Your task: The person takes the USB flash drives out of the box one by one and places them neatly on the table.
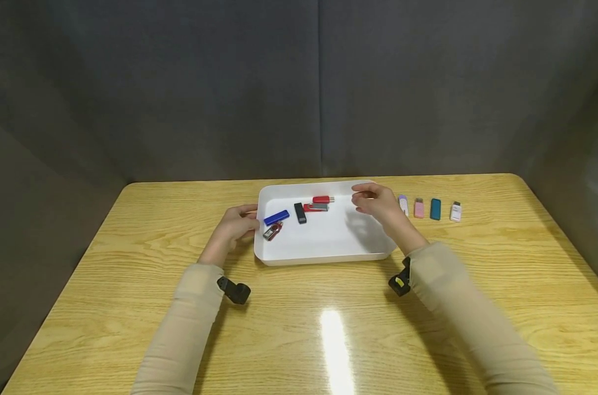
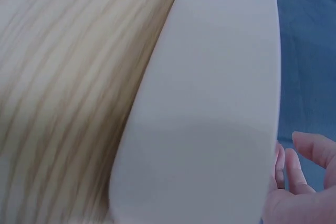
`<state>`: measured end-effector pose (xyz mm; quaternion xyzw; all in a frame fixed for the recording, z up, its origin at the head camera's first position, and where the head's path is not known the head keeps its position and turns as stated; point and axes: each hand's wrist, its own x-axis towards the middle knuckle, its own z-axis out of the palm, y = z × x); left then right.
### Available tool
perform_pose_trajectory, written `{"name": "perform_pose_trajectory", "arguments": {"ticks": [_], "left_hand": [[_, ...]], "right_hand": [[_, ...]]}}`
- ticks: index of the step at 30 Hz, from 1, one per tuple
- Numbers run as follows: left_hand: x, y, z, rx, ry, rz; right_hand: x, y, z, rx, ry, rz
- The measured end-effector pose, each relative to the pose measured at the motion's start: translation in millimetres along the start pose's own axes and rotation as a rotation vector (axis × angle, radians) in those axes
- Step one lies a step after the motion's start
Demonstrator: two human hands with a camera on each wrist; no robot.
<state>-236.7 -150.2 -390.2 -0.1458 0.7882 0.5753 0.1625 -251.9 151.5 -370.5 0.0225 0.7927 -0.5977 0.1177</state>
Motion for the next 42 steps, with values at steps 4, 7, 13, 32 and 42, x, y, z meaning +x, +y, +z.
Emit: {"name": "perform_pose_trajectory", "arguments": {"ticks": [4,7,13,32,42], "left_hand": [[-0.3,1.2,-0.2,-0.010,-0.004,0.000],[-0.7,2.4,-1.0,-0.013,-0.005,-0.002],[-1.4,2.7,-2.2,0.003,-0.006,-0.009],[-2.0,3.7,-3.8,0.021,-0.003,-0.005],[-2.3,3.9,-4.5,0.036,0.003,-0.018]], "right_hand": [[3.1,-1.4,16.6,-0.001,-0.027,-0.009],[5.3,-2.6,30.2,-0.017,-0.046,-0.007],[5.9,-2.6,55.3,-0.059,-0.086,-0.011],[9.9,-3.6,109.5,-0.091,-0.160,0.005],[10.9,2.4,121.3,-0.126,-0.180,-0.043]]}}
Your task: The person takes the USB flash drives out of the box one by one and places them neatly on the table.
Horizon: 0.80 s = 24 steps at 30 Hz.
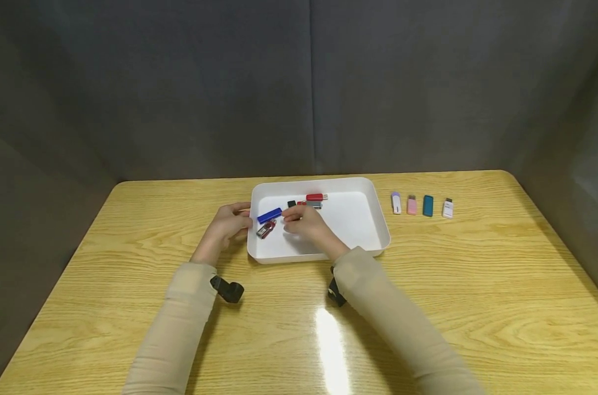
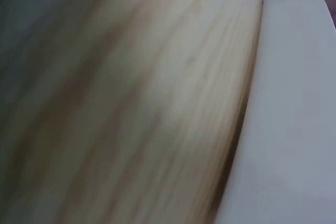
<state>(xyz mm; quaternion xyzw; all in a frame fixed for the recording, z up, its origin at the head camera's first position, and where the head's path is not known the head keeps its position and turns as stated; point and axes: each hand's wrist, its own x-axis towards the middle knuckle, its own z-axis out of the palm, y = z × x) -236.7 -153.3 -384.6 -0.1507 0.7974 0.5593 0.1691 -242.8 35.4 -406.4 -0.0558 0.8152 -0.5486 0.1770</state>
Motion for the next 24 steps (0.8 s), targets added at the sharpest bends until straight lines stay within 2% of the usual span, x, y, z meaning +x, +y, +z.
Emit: {"name": "perform_pose_trajectory", "arguments": {"ticks": [8,14,19,24], "left_hand": [[0.0,-1.3,-0.2,-0.011,-0.008,0.019],[-1.5,-2.5,-1.0,-0.022,-0.014,0.031],[-2.7,-1.5,-0.5,-0.025,-0.023,0.046],[-1.9,-0.2,-0.1,-0.024,-0.023,0.044]], "right_hand": [[5.4,1.7,1.6,-0.021,-0.014,-0.010],[5.0,-2.6,9.0,-0.066,-0.068,-0.010],[3.1,-6.5,15.0,-0.138,-0.085,-0.016],[2.7,-7.8,17.5,-0.218,-0.079,-0.056]]}}
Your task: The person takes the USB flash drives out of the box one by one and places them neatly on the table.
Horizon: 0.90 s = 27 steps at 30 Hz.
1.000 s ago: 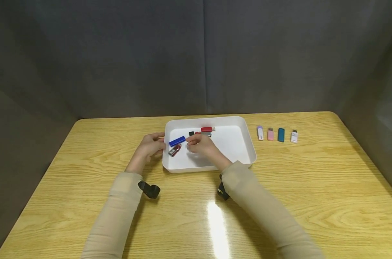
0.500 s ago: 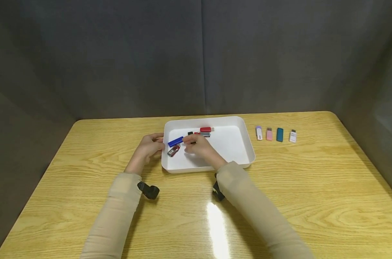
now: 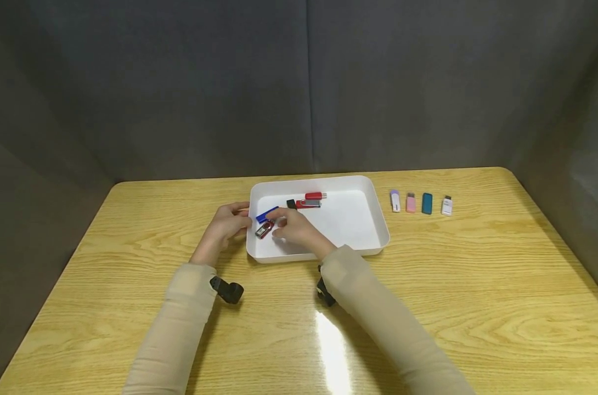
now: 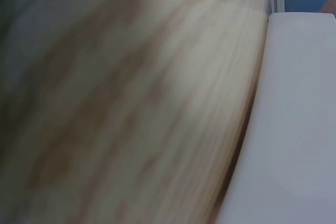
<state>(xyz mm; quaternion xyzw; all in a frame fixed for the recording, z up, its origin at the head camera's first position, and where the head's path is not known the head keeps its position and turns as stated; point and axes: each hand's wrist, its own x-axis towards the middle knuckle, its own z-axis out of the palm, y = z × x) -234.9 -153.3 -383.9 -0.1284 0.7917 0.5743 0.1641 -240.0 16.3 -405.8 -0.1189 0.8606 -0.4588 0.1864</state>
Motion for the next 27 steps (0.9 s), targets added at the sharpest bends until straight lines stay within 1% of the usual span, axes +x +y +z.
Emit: {"name": "perform_pose_trajectory", "arguments": {"ticks": [3,6,14,21,27], "left_hand": [[-0.1,0.8,0.0,-0.005,0.001,0.001],[0.1,1.1,0.3,-0.009,0.002,0.003],[1.7,-1.4,0.7,-0.021,-0.005,0.003],[0.5,-1.0,1.1,-0.023,-0.006,0.009],[-1.1,-0.9,0.9,-0.017,-0.007,0.013]], "right_hand": [[-0.1,-1.1,0.5,-0.042,0.014,-0.029],[0.0,-1.9,1.0,-0.072,0.021,-0.041],[1.4,0.2,1.9,-0.125,0.026,-0.024],[0.4,0.4,2.3,-0.137,0.027,-0.028],[0.8,0.3,4.2,-0.203,0.007,-0.049]]}}
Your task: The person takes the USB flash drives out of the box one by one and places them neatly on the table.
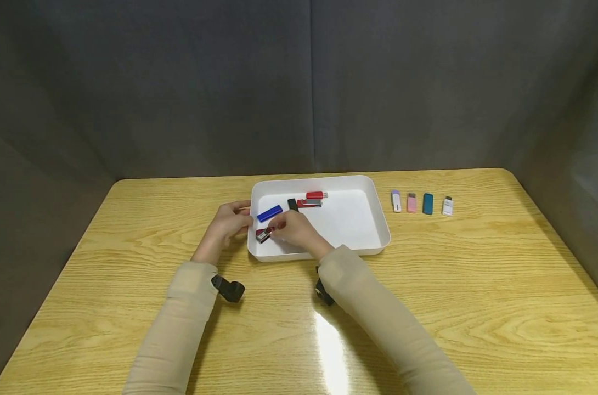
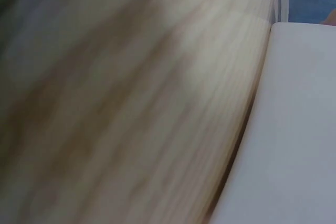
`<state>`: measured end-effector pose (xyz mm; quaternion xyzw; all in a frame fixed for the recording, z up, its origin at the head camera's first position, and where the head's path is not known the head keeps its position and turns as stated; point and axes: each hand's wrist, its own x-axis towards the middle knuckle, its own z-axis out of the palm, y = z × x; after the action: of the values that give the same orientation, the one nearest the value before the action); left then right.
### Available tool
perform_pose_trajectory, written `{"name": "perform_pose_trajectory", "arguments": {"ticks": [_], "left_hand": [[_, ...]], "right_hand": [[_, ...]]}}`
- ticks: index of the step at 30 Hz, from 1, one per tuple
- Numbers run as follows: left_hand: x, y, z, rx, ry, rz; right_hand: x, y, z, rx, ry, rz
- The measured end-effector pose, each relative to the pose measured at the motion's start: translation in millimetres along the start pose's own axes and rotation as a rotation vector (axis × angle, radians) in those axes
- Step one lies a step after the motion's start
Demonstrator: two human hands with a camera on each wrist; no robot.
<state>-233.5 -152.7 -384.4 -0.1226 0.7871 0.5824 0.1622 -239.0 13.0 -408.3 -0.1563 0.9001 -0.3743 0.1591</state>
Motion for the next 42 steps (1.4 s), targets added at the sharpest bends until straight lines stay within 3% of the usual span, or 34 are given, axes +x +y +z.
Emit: {"name": "perform_pose_trajectory", "arguments": {"ticks": [18,28,37,42], "left_hand": [[3.2,0.6,0.4,0.030,0.027,-0.025],[3.0,-0.5,0.9,0.042,0.042,-0.043],[0.4,-1.0,0.0,0.024,0.015,-0.008],[1.3,-0.5,0.8,0.021,0.023,-0.023]], "right_hand": [[-2.7,4.0,-9.8,0.037,0.013,0.025],[-4.0,19.4,-19.0,0.216,0.017,0.103],[-10.1,24.6,-31.4,0.150,-0.029,0.133],[-14.1,26.3,-37.3,0.120,-0.030,0.133]]}}
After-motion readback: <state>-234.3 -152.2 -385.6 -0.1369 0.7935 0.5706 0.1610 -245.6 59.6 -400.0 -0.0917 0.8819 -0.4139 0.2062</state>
